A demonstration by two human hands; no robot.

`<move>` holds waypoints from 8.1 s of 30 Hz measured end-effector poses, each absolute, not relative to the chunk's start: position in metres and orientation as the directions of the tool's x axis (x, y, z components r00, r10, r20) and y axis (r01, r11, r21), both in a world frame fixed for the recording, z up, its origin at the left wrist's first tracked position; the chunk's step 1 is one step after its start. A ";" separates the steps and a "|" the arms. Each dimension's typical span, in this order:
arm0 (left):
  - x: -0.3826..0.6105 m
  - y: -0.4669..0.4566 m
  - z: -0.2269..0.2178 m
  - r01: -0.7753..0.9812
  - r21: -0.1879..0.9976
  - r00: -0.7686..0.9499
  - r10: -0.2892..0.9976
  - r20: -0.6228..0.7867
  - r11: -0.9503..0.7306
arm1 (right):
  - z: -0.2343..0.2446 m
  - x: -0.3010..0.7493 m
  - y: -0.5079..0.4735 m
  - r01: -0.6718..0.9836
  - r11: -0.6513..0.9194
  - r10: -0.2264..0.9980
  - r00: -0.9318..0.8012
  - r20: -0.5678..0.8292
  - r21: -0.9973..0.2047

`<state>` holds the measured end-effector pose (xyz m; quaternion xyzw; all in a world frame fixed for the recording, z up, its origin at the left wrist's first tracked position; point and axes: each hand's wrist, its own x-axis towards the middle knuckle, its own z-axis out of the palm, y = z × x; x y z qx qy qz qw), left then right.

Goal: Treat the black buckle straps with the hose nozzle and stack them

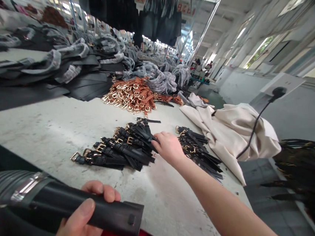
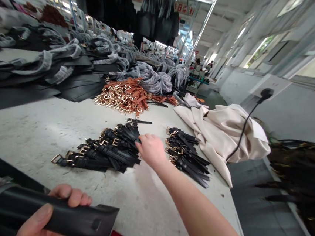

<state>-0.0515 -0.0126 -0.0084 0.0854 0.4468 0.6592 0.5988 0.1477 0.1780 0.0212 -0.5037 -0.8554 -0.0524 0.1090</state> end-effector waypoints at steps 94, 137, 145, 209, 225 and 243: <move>-0.005 -0.008 0.036 -0.551 0.835 -0.337 0.915 -0.219 -0.003 | -0.030 0.194 0.009 0.854 0.078 0.997 -0.052 0.064 -0.515; 0.042 0.022 0.012 -0.522 0.837 -0.222 0.974 0.055 -0.166 | -0.036 0.219 -0.005 0.807 0.251 0.967 -0.232 0.104 -0.534; 0.041 0.026 0.006 -0.474 0.872 -0.204 0.979 0.023 -0.119 | -0.036 0.220 -0.004 0.778 0.307 0.952 -0.258 0.167 -0.547; 0.069 0.021 0.013 -0.461 0.884 0.032 0.994 0.106 -0.080 | -0.042 0.247 -0.021 0.891 0.166 0.983 -0.116 0.141 -0.422; 0.075 0.020 0.011 -0.499 0.858 -0.007 0.990 0.139 -0.124 | -0.043 0.249 -0.019 0.902 0.162 0.985 -0.127 0.114 -0.400; 0.076 0.022 0.001 -0.600 0.800 -0.088 0.995 -0.045 -0.017 | -0.044 0.248 -0.021 0.890 0.162 0.982 -0.105 0.155 -0.425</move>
